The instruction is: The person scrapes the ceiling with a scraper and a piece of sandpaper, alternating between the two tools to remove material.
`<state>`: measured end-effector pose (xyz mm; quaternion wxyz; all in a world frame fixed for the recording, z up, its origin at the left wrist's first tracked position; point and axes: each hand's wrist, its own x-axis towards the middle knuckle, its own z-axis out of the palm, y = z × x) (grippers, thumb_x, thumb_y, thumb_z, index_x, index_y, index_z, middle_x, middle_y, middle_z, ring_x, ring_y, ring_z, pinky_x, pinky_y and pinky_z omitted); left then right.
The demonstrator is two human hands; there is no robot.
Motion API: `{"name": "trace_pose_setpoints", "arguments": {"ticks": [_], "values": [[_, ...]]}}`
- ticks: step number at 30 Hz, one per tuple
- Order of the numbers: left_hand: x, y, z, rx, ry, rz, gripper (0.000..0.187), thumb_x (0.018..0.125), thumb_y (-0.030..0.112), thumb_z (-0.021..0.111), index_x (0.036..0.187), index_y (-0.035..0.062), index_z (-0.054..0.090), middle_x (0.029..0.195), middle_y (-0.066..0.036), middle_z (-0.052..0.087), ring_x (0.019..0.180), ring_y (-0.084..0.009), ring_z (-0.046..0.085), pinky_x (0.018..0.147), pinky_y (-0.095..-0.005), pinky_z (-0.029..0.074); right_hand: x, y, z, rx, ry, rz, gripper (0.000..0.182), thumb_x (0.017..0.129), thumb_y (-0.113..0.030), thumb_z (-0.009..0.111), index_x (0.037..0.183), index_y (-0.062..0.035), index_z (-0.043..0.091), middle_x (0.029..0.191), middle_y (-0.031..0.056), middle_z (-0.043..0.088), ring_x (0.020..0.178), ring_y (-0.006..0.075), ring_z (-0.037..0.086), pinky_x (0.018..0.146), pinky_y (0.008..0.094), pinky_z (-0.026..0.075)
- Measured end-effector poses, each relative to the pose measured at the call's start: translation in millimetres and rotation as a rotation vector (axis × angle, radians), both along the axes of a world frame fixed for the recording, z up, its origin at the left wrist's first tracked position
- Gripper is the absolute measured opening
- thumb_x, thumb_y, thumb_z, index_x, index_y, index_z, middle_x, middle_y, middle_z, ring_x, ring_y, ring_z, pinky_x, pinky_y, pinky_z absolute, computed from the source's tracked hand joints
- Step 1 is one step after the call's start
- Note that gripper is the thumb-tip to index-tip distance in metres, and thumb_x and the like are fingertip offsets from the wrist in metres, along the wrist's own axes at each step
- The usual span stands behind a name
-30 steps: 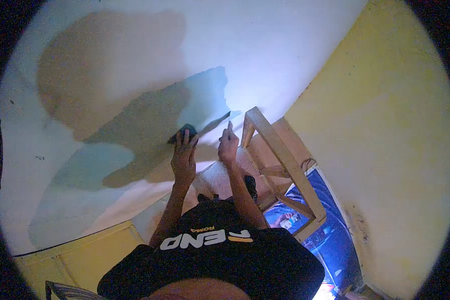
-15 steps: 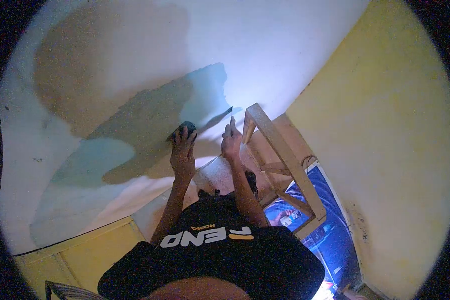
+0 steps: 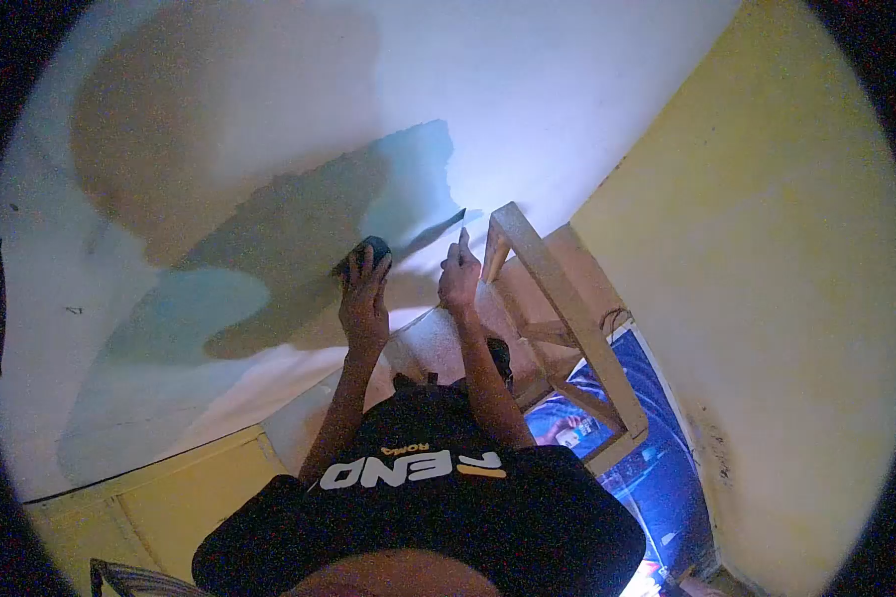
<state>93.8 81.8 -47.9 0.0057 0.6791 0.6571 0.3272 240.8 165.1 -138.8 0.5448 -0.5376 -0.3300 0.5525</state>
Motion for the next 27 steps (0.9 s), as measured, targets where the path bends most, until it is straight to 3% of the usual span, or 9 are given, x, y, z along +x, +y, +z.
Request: {"name": "trace_pose_setpoints", "arguments": {"ticks": [3, 4, 13, 15, 16, 19, 20, 23, 27], "values": [[2.7, 2.0, 1.8, 0.016, -0.021, 0.007, 0.038, 0.099, 0.011, 0.053, 0.135, 0.0151, 0.062, 0.150, -0.013, 0.049, 0.143, -0.0374, 0.040, 0.117, -0.0538, 0.029, -2.9, -11.9, 10.4, 0.147, -0.443, 0.047, 0.069, 0.093, -0.024, 0.067, 0.150, 0.0038, 0.039, 0.064, -0.0005, 0.048, 0.059, 0.0096, 0.042, 0.053, 0.0286, 0.041], [2.3, 3.7, 0.2, 0.011, -0.024, -0.001, 0.036, 0.100, 0.012, 0.052, 0.135, 0.0154, 0.062, 0.151, -0.013, 0.048, 0.143, -0.0380, 0.039, 0.118, -0.0540, 0.028, -0.4, -8.7, 5.0, 0.090, -0.361, 0.072, 0.075, 0.085, -0.013, 0.072, 0.150, 0.0038, 0.039, 0.066, -0.0003, 0.049, 0.060, 0.0089, 0.042, 0.054, 0.0286, 0.042], [0.0, 2.4, -0.5, 0.008, -0.022, 0.002, 0.038, 0.099, 0.011, 0.052, 0.135, 0.0152, 0.062, 0.149, -0.012, 0.051, 0.142, -0.0378, 0.041, 0.117, -0.0544, 0.029, 4.2, 3.5, -2.9, 0.133, -0.472, -0.002, 0.074, 0.081, -0.006, 0.068, 0.149, 0.0012, 0.041, 0.069, 0.0011, 0.049, 0.060, 0.0095, 0.043, 0.053, 0.0290, 0.042], [1.1, 0.8, -0.3, -0.004, 0.006, 0.012, 0.038, 0.099, 0.011, 0.052, 0.135, 0.0156, 0.062, 0.149, -0.012, 0.051, 0.142, -0.0380, 0.041, 0.117, -0.0544, 0.029, 5.1, -0.5, -5.5, 0.111, -0.498, 0.007, 0.073, 0.081, -0.005, 0.068, 0.149, 0.0009, 0.043, 0.101, 0.0103, 0.035, 0.082, 0.0147, 0.046, 0.060, 0.0277, 0.046], [0.6, 0.7, -1.6, 0.004, -0.001, 0.006, 0.038, 0.099, 0.012, 0.052, 0.136, 0.0157, 0.061, 0.150, -0.012, 0.050, 0.142, -0.0382, 0.041, 0.117, -0.0544, 0.030, 3.6, -3.8, -0.5, 0.059, -0.489, 0.051, 0.072, 0.081, -0.004, 0.068, 0.148, 0.0010, 0.044, 0.132, 0.0192, 0.021, 0.104, 0.0200, 0.050, 0.067, 0.0271, 0.051], [-1.1, 4.0, -1.2, 0.024, -0.010, -0.009, 0.038, 0.100, 0.012, 0.052, 0.136, 0.0158, 0.061, 0.151, -0.012, 0.049, 0.142, -0.0385, 0.041, 0.117, -0.0543, 0.030, 3.9, -1.3, 13.1, -0.045, -0.309, 0.067, 0.066, 0.082, 0.000, 0.067, 0.145, 0.0025, 0.048, 0.164, 0.0276, 0.007, 0.119, 0.0247, 0.059, 0.068, 0.0248, 0.055], [-1.0, 3.3, -1.5, 0.019, -0.007, -0.007, 0.038, 0.099, 0.012, 0.052, 0.136, 0.0157, 0.061, 0.151, -0.012, 0.049, 0.142, -0.0386, 0.041, 0.117, -0.0543, 0.030, 8.9, 9.2, -9.4, -0.101, -0.297, 0.088, 0.066, 0.082, 0.000, 0.067, 0.145, 0.0031, 0.048, 0.164, 0.0268, 0.004, 0.119, 0.0249, 0.059, 0.069, 0.0253, 0.055], [0.6, -0.3, -0.8, -0.002, -0.017, 0.000, 0.038, 0.099, 0.012, 0.052, 0.137, 0.0156, 0.061, 0.151, -0.012, 0.048, 0.142, -0.0386, 0.041, 0.117, -0.0543, 0.030, 8.5, 0.5, -0.5, -0.094, -0.283, 0.112, 0.067, 0.084, 0.000, 0.065, 0.147, 0.0022, 0.045, 0.144, 0.0261, 0.044, 0.087, 0.0209, 0.065, 0.058, 0.0285, 0.052], [0.8, -0.2, 2.0, 0.004, -0.039, -0.009, 0.039, 0.099, 0.012, 0.053, 0.137, 0.0157, 0.060, 0.151, -0.012, 0.049, 0.142, -0.0384, 0.041, 0.117, -0.0539, 0.030, 8.8, 7.2, -11.7, 0.140, -0.358, -0.007, 0.072, 0.081, 0.004, 0.067, 0.149, 0.0011, 0.043, 0.133, 0.0229, 0.056, 0.070, 0.0138, 0.060, 0.054, 0.0278, 0.050]]}}
